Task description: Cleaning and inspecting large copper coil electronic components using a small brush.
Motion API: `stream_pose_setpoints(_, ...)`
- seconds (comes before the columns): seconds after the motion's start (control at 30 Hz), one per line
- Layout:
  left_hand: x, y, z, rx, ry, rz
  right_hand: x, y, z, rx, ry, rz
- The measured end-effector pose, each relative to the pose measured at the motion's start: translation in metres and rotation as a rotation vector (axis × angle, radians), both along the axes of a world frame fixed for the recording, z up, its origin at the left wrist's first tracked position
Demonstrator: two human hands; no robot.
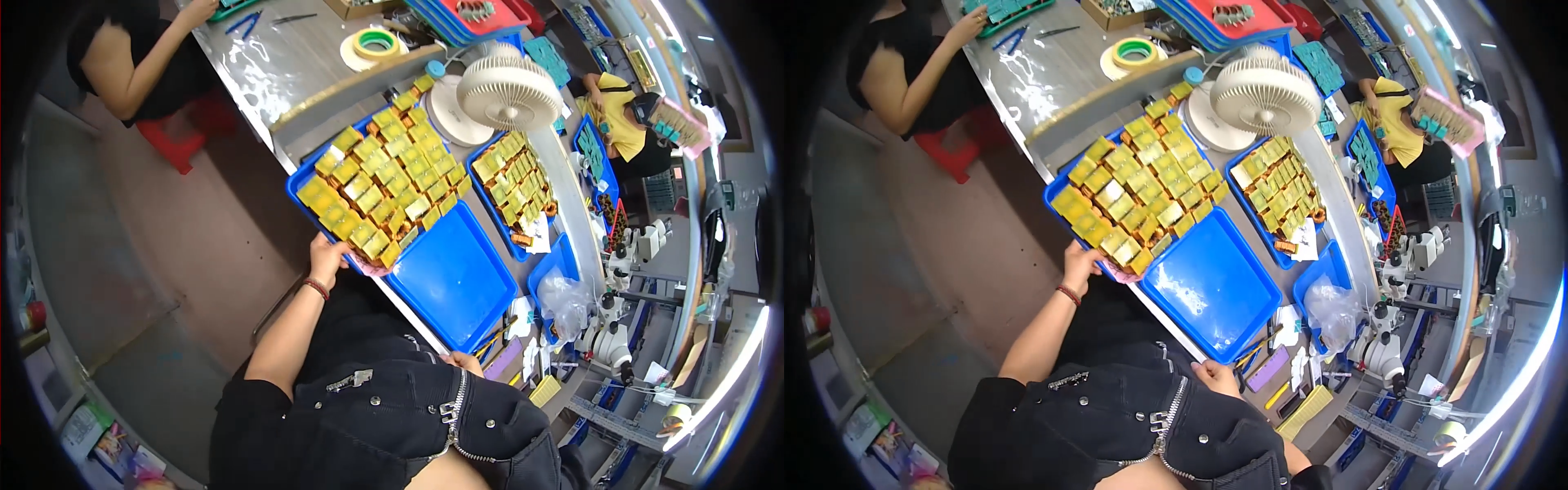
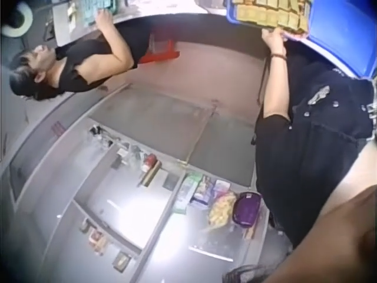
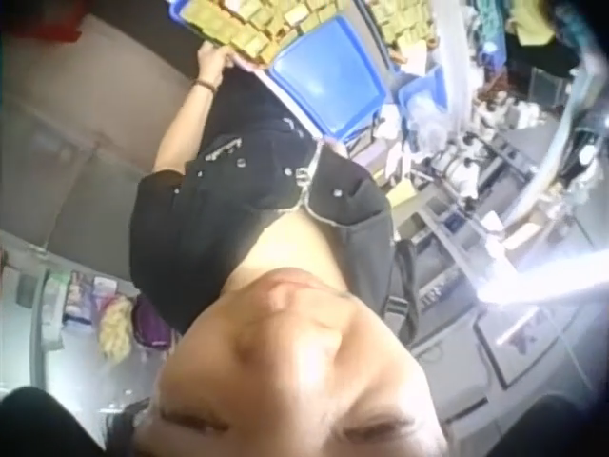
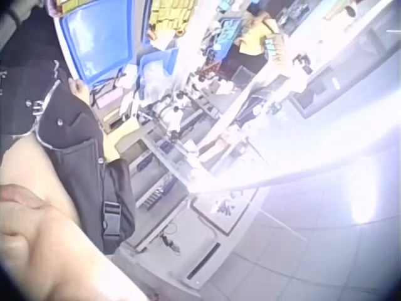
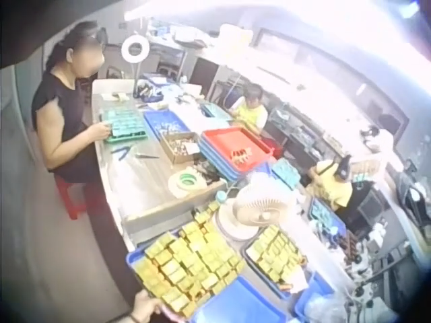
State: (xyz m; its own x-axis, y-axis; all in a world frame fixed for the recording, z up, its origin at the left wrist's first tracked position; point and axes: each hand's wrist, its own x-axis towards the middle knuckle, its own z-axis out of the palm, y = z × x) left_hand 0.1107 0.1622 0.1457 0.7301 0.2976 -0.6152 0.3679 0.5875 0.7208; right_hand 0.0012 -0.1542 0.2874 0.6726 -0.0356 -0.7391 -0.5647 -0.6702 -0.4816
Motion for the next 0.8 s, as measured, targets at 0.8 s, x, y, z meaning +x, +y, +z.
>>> stream_pose_setpoints(0.8, 0.022, 0.061, 0.023, -0.469, -0.033, 0.252, 0.185, 0.063, -0.036, 0.003, -0.395, 0.220)
